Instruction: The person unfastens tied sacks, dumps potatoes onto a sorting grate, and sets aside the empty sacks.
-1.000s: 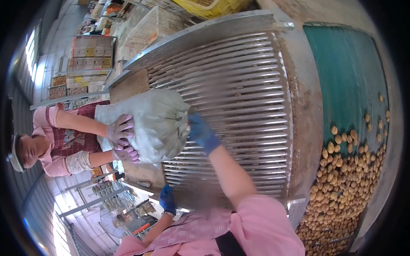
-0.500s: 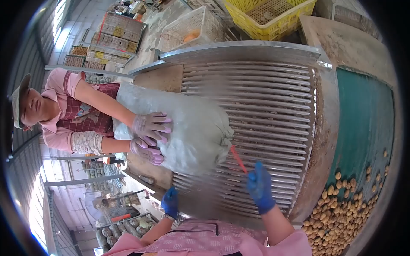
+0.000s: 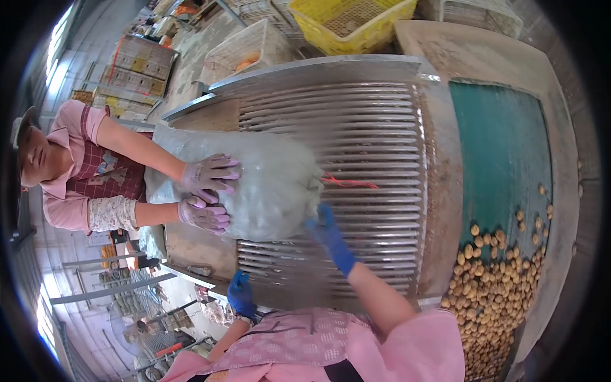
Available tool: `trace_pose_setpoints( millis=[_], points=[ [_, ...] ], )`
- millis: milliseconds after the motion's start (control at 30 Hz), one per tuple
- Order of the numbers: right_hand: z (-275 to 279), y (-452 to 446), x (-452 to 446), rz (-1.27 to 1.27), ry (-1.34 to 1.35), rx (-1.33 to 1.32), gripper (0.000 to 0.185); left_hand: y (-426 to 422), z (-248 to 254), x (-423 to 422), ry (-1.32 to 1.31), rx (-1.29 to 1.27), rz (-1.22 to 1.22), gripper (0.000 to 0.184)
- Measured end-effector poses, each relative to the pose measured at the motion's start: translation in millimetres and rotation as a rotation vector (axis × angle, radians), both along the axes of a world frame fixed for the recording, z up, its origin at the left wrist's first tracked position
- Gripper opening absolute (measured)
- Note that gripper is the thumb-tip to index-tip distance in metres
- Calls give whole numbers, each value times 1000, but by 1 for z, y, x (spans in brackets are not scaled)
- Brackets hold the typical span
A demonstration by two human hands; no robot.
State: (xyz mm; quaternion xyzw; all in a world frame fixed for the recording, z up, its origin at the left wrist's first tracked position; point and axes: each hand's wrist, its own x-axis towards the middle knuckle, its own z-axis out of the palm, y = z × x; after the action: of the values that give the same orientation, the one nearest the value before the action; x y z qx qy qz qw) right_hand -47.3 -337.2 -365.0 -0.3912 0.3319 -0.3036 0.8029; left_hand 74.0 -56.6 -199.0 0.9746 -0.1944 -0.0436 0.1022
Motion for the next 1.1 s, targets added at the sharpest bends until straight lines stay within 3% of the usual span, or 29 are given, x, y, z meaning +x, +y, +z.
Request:
trace_pose_setpoints(
  millis=[100, 133, 200, 233, 300, 367, 400, 500, 600, 633, 667, 700, 733, 767, 800, 833, 933, 1000, 1100],
  points=[
    [-5, 64, -5, 123, -41, -200, 49, 1, -2, 11, -40, -8, -25, 33],
    [4, 70, -18, 105, 155, -473, 45, -11, 8, 4, -56, -37, -78, 33],
    [8, 47, -42, 171, 345, -651, 41, -20, 4, 3, -71, -127, -125, 33],
    [1, 11, -58, 259, 330, -558, 41, -14, -6, 8, -71, -184, -116, 33],
    [51, -55, -77, 219, 278, -141, 40, -10, -8, 5, -54, -279, -64, 33],
    [83, -89, -84, -12, 457, -304, 41, -9, 6, -2, -8, -369, -5, 33],
    [58, -102, -79, -111, 667, -792, 42, -10, 7, -1, -56, -292, -38, 33],
    [28, -121, -49, 71, 269, -611, 42, -7, 10, 0, -172, -135, -88, 35],
    [8, -137, -31, 47, 143, -284, 37, -9, 24, -2, -76, -170, -44, 29],
    [-24, -145, -33, 155, 116, -101, 38, -6, 25, 0, -94, -162, -40, 27],
    [18, -134, -44, 75, 216, -102, 39, 0, 22, -2, -111, -156, -25, 25],
    [-16, -137, -46, 89, 362, -152, 39, 0, 19, -3, -120, -154, -9, 23],
    [23, -130, -56, 41, 255, -304, 37, -6, 24, -2, -172, -201, -28, 22],
    [-16, -129, -59, -13, 133, -273, 31, -9, 31, -6, -212, -241, -53, 21],
    [2, -121, -79, -2, 177, -298, 23, -7, 35, -12, -230, -261, -89, 20],
    [28, -111, -91, 5, 151, -60, 14, -4, 39, -10, -209, -200, -127, 20],
    [32, -82, -137, 29, 204, -212, 12, 6, 32, -6, -209, -289, -138, 22],
    [40, -58, -177, 37, 420, -554, 17, 7, 30, -8, -187, -278, -57, 22],
    [51, -45, -265, -29, 730, -592, 27, 13, 29, -5, -203, -352, -93, 23]
  ],
)
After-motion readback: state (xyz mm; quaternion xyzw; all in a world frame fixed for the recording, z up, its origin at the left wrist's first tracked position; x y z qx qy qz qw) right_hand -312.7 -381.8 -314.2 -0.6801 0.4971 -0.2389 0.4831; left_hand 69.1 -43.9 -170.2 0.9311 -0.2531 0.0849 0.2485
